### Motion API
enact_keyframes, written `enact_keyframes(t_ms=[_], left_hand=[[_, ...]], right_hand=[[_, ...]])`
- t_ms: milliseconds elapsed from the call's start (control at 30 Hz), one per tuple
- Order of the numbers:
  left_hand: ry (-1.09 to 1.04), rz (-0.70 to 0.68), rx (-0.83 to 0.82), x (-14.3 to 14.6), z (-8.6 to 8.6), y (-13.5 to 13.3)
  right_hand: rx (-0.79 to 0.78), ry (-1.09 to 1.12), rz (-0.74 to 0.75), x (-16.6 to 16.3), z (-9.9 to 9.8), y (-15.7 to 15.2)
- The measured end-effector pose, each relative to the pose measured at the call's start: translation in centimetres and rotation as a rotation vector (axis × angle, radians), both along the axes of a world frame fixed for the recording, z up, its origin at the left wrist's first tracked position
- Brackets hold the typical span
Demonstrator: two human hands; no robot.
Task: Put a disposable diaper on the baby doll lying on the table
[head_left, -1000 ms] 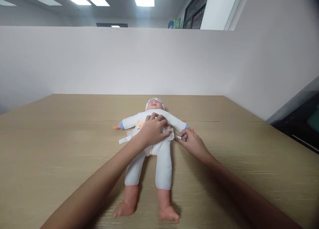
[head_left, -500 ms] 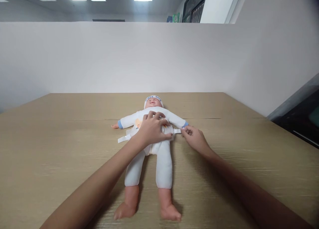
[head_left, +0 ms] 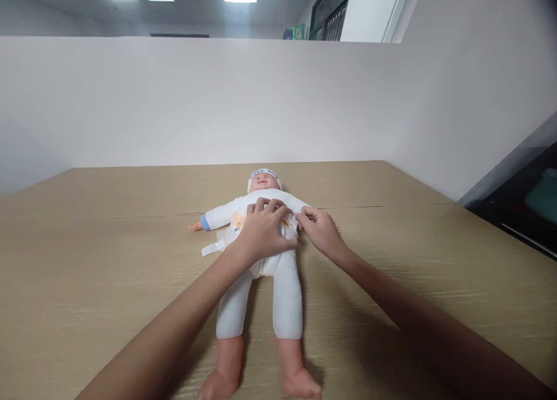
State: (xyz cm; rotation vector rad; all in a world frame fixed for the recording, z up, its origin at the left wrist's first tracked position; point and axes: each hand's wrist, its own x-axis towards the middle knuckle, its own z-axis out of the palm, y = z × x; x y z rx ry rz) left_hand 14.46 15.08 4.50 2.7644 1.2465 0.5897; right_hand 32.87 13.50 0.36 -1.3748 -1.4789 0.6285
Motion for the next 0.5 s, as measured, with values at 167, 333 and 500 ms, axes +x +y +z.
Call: enact_keyframes(t_ms=[167,333,500], left_hand=[[-0.011,0.022,-0.039,0.0,0.4,-0.3],[-0.044,0.012,-0.094,-0.1,0.6,-0.3],[-0.119,-0.053,-0.197,-0.7,0.8,0.2]], right_hand=[[-0.026,0.031,0.048,-1.9,0.1,1.4],[-0.049,0.037,0.084,-2.2,-0.3,1.5],[0.023,0.053,0.059,-2.1,-1.0,0.1]])
